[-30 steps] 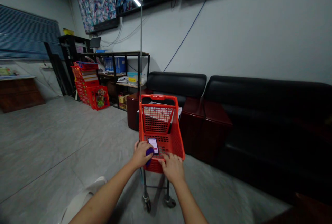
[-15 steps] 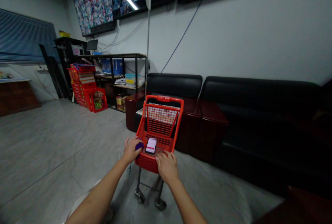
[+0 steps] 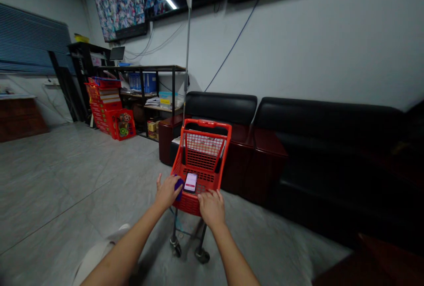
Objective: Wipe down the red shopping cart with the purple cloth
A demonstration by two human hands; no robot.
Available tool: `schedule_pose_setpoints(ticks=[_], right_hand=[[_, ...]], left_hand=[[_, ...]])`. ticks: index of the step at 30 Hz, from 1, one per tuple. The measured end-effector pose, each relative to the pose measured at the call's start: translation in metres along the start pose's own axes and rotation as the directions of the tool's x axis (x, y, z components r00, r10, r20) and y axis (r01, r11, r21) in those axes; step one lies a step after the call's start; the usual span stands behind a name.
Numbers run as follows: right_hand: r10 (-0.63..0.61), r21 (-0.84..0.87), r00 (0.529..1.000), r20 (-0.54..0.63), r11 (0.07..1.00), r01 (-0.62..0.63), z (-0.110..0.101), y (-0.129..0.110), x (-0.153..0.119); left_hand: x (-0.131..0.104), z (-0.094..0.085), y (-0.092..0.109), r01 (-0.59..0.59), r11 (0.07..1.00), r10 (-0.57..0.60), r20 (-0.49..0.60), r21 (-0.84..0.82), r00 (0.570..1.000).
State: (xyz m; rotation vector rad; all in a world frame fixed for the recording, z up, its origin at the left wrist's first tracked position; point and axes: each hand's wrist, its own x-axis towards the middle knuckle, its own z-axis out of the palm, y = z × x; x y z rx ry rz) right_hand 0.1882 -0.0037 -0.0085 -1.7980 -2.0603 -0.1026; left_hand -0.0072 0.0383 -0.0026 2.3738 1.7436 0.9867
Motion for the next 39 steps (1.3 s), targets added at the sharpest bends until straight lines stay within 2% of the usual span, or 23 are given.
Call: schedule_pose_setpoints(ticks=[3, 6, 9, 11, 14, 17, 22, 25, 29, 31, 33, 36, 39], right_hand=[[0.017, 0.008, 1.0, -0.024, 1.0, -0.017, 0.005, -0.007, 0.001], [0.029, 0.0, 0.999, -0.046, 1.0, -0.03, 0.008, -0.014, 0.0], [0.019, -0.025, 0.998, -0.055, 0.999, -0.021, 0.006, -0.014, -0.002], [0.004, -0.043, 0.999, -0.05, 0.999, -0.006, 0.002, -0.01, -0.004], [-0.002, -0.054, 0.999, -0.045, 0.999, 0.0, -0.003, -0.006, -0.007], [0.01, -0.057, 0.999, -0.05, 0.998, -0.013, -0.003, -0.01, -0.009], [0.085, -0.059, 0.994, -0.073, 0.994, -0.089, 0.003, -0.039, -0.014], [0.076, -0.037, 0.996, -0.038, 0.996, -0.077, 0.002, -0.05, -0.015], [0.02, -0.003, 0.999, -0.033, 1.0, -0.02, -0.002, -0.039, -0.012], [0.006, 0.008, 0.999, -0.05, 1.0, -0.006, -0.001, -0.029, -0.011], [-0.004, 0.03, 0.999, -0.054, 1.0, 0.005, 0.003, -0.02, -0.011], [0.037, 0.044, 0.998, -0.059, 0.998, -0.034, 0.009, -0.016, -0.012], [0.071, 0.034, 0.997, -0.044, 0.997, -0.069, 0.008, -0.015, -0.012]], left_hand=[[-0.002, 0.003, 0.001, 0.071, 0.997, -0.071, -0.046, -0.005, 0.996], [-0.007, 0.018, 0.023, 0.165, 0.986, -0.163, -0.094, 0.008, 0.982], [-0.01, 0.026, 0.044, 0.107, 0.994, -0.106, -0.052, 0.026, 0.993], [-0.007, 0.022, 0.046, 0.031, 0.998, -0.031, -0.004, 0.048, 1.0], [-0.001, 0.007, 0.033, -0.025, 0.996, 0.022, 0.034, 0.08, 0.999], [0.004, -0.003, 0.017, 0.006, 0.996, -0.007, 0.006, 0.092, 1.0], [0.004, -0.006, 0.003, 0.092, 0.982, -0.09, -0.022, 0.163, 0.996], [0.005, -0.012, -0.007, 0.071, 0.985, -0.076, 0.025, 0.159, 0.997], [0.008, -0.023, -0.025, 0.045, 0.994, -0.056, 0.113, 0.098, 0.992], [0.008, -0.024, -0.028, 0.063, 0.995, -0.072, 0.119, 0.08, 0.99], [0.006, -0.021, -0.025, 0.091, 0.993, -0.097, 0.077, 0.08, 0.992], [-0.004, -0.008, -0.007, 0.12, 0.989, -0.119, -0.015, 0.087, 0.993], [-0.015, 0.005, 0.018, 0.061, 0.996, -0.058, -0.038, 0.07, 0.998]])
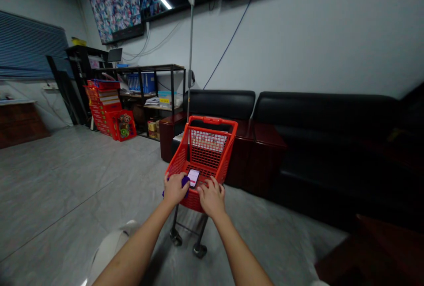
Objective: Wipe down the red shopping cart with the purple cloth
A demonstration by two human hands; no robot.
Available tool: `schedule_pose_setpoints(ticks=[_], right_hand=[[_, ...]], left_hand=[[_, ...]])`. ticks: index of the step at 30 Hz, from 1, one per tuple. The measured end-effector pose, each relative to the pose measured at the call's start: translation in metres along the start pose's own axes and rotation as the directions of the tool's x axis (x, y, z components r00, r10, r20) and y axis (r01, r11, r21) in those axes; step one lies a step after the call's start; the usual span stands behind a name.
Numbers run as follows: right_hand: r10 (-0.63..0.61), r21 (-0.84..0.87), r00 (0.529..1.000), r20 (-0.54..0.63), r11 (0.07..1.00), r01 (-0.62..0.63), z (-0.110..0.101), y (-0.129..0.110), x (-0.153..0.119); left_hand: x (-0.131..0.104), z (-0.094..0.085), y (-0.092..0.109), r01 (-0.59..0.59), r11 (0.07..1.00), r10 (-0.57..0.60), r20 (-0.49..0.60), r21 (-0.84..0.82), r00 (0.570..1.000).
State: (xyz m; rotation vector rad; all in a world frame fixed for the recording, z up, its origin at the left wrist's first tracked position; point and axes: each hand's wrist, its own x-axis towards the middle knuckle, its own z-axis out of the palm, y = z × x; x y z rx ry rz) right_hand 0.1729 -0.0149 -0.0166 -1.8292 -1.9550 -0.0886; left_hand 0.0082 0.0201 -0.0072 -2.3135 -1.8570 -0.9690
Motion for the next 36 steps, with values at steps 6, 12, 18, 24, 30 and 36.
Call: schedule_pose_setpoints(ticks=[6, 12, 18, 24, 30, 36], right_hand=[[-0.023, -0.022, 0.999, 0.038, 0.999, 0.023, -0.016, 0.004, -0.003], [-0.002, -0.014, 1.0, 0.02, 1.0, 0.002, -0.012, -0.018, -0.011], [0.019, -0.017, 1.0, -0.024, 1.0, -0.02, -0.008, -0.027, -0.016], [0.001, -0.043, 1.0, -0.026, 0.999, -0.002, -0.013, -0.013, -0.018], [0.027, -0.035, 0.999, -0.037, 0.999, -0.028, -0.007, -0.022, -0.017], [0.007, -0.061, 1.0, -0.023, 0.998, -0.008, -0.013, -0.013, -0.016]], left_hand=[[0.001, -0.007, 0.003, -0.128, 0.992, 0.13, 0.098, -0.018, 0.987], [0.0, -0.015, -0.018, 0.077, 0.997, -0.076, -0.041, 0.016, 0.996], [-0.021, -0.001, 0.005, 0.033, 0.999, -0.033, -0.079, -0.003, 0.996], [-0.006, -0.02, -0.018, -0.132, 0.99, 0.137, 0.088, -0.054, 0.987], [-0.008, -0.01, -0.008, 0.075, 0.997, -0.075, -0.027, -0.006, 0.997], [-0.019, 0.001, 0.018, -0.003, 0.995, 0.007, 0.041, -0.102, 0.999]])
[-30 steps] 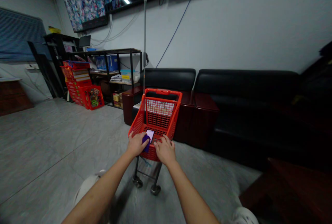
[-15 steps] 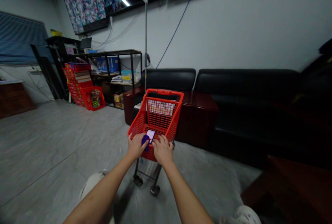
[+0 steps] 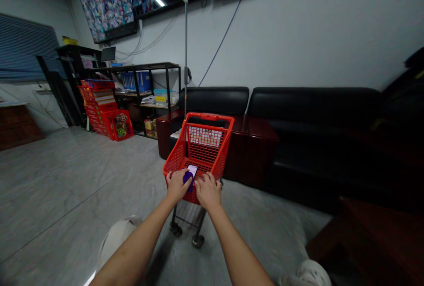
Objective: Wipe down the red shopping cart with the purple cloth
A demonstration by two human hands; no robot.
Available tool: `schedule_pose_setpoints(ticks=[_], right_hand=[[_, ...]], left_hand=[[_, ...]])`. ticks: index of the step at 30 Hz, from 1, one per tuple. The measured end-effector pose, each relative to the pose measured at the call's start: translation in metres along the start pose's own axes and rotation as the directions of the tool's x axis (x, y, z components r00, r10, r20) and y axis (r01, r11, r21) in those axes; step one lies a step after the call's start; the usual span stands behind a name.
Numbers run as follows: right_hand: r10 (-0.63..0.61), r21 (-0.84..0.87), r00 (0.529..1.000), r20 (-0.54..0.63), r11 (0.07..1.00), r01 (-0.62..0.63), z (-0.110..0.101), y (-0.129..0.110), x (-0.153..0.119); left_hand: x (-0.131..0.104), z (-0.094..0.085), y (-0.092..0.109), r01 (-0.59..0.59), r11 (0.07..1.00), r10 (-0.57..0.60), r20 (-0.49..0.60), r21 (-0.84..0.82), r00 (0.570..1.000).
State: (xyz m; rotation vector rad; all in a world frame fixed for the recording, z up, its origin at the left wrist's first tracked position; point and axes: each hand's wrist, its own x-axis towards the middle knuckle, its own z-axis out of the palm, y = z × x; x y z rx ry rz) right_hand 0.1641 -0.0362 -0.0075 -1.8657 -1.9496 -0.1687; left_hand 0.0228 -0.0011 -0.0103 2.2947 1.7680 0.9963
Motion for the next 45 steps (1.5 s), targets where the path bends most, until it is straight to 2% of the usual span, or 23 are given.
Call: schedule_pose_setpoints(ticks=[3, 8, 12, 15, 18, 24, 28, 32, 36, 40, 42, 45], right_hand=[[-0.016, -0.014, 1.0, 0.021, 1.0, 0.016, -0.005, 0.002, -0.003], [0.004, -0.009, 1.0, 0.004, 1.0, -0.004, -0.005, -0.012, -0.016], [-0.049, 0.013, 0.999, 0.013, 0.999, 0.049, -0.004, -0.012, -0.015], [-0.004, -0.001, 1.0, 0.007, 1.0, 0.004, 0.0, -0.004, -0.005], [0.037, 0.009, 0.999, 0.01, 0.999, -0.037, 0.01, -0.002, 0.004], [0.105, 0.035, 0.993, -0.061, 0.994, -0.103, 0.02, -0.009, 0.001], [0.131, 0.045, 0.99, -0.056, 0.991, -0.129, 0.014, -0.006, -0.004], [0.132, 0.044, 0.988, -0.081, 0.991, -0.129, 0.014, -0.007, -0.006], [0.14, 0.016, 0.983, -0.118, 0.99, -0.139, 0.021, -0.008, -0.008], [0.14, -0.003, 0.981, -0.133, 0.99, -0.141, 0.022, -0.002, -0.013], [0.139, 0.0, 0.98, -0.14, 0.99, -0.141, 0.02, 0.0, -0.016], [0.156, 0.01, 0.978, -0.138, 0.988, -0.157, 0.017, -0.005, -0.02]], left_hand=[[0.003, -0.005, -0.006, -0.077, 0.995, 0.081, 0.056, -0.064, 0.995], [0.004, -0.013, -0.025, -0.14, 0.982, 0.151, 0.079, -0.129, 0.985], [0.007, -0.023, -0.044, -0.122, 0.985, 0.135, 0.113, -0.12, 0.984], [0.011, -0.029, -0.054, -0.047, 0.994, 0.057, 0.109, -0.095, 0.992], [0.009, -0.025, -0.047, 0.015, 0.996, -0.009, 0.067, -0.083, 0.998], [-0.006, -0.01, -0.011, -0.065, 0.995, 0.071, 0.071, -0.079, 0.995], [0.008, -0.021, -0.017, -0.118, 0.993, 0.122, 0.166, -0.03, 0.979], [0.022, -0.027, -0.03, -0.042, 0.999, 0.043, 0.131, -0.01, 0.99], [0.011, -0.016, -0.017, 0.008, 1.0, -0.007, 0.065, -0.016, 0.998], [-0.007, -0.006, 0.005, -0.06, 0.998, 0.063, 0.083, -0.037, 0.995], [-0.008, -0.007, 0.005, -0.103, 0.994, 0.107, 0.107, -0.048, 0.988], [-0.001, -0.013, -0.006, -0.112, 0.993, 0.116, 0.11, -0.042, 0.987]])
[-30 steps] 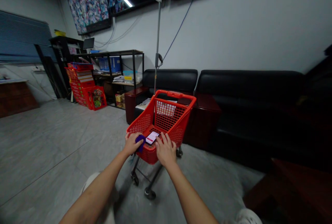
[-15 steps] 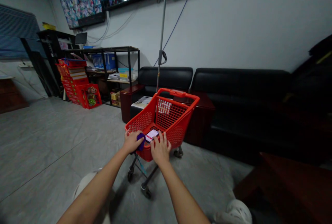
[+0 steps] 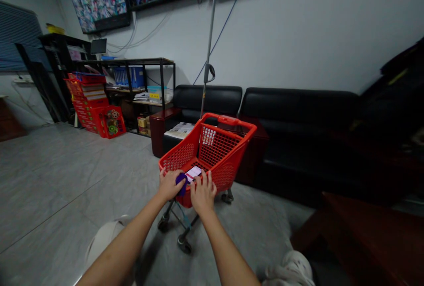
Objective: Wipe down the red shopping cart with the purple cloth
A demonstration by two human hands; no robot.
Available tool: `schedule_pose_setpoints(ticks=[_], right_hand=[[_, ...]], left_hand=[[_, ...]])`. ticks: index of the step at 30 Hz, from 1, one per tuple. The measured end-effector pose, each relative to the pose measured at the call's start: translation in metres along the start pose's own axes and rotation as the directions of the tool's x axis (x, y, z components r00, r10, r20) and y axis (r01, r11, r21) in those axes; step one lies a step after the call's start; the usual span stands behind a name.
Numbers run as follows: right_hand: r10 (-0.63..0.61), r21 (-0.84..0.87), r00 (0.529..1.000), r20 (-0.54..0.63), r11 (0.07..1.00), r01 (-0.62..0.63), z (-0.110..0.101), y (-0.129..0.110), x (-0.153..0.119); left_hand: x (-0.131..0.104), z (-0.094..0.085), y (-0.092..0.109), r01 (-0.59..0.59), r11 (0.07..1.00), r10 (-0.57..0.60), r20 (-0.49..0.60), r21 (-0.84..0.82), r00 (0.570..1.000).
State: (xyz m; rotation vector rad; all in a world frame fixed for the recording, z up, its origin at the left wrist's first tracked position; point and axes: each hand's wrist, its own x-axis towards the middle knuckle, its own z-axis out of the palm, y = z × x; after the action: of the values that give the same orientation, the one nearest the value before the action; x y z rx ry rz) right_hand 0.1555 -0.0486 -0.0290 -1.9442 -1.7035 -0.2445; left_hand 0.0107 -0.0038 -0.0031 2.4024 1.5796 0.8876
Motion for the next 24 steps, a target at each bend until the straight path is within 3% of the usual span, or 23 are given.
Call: schedule_pose_setpoints(ticks=[4, 6, 9, 14, 18, 24], right_hand=[[0.03, -0.003, 0.999, 0.013, 1.0, -0.03, -0.004, -0.013, -0.001], [-0.013, -0.01, 0.999, 0.033, 1.0, 0.014, -0.007, -0.014, 0.004], [-0.117, -0.021, 0.992, 0.052, 0.993, 0.118, -0.013, -0.004, 0.019], [-0.11, -0.049, 0.989, 0.095, 0.992, 0.115, -0.013, 0.01, 0.043], [-0.078, -0.074, 0.992, 0.101, 0.994, 0.086, -0.008, -0.003, 0.04], [-0.07, -0.098, 0.995, 0.068, 0.992, 0.076, -0.005, -0.017, 0.034]], left_hand=[[0.006, -0.006, -0.024, 0.039, 0.999, -0.039, -0.021, -0.007, 0.999], [0.007, -0.009, -0.034, 0.039, 0.999, -0.039, 0.0, -0.025, 0.999], [0.008, -0.014, -0.05, 0.029, 0.998, -0.026, 0.052, -0.06, 0.998], [0.012, -0.022, -0.067, 0.076, 0.992, -0.073, 0.037, -0.105, 0.997], [0.004, -0.02, -0.051, 0.163, 0.983, -0.169, -0.078, -0.081, 0.982], [-0.019, -0.005, 0.009, 0.274, 0.961, -0.271, -0.29, -0.029, 0.918]])
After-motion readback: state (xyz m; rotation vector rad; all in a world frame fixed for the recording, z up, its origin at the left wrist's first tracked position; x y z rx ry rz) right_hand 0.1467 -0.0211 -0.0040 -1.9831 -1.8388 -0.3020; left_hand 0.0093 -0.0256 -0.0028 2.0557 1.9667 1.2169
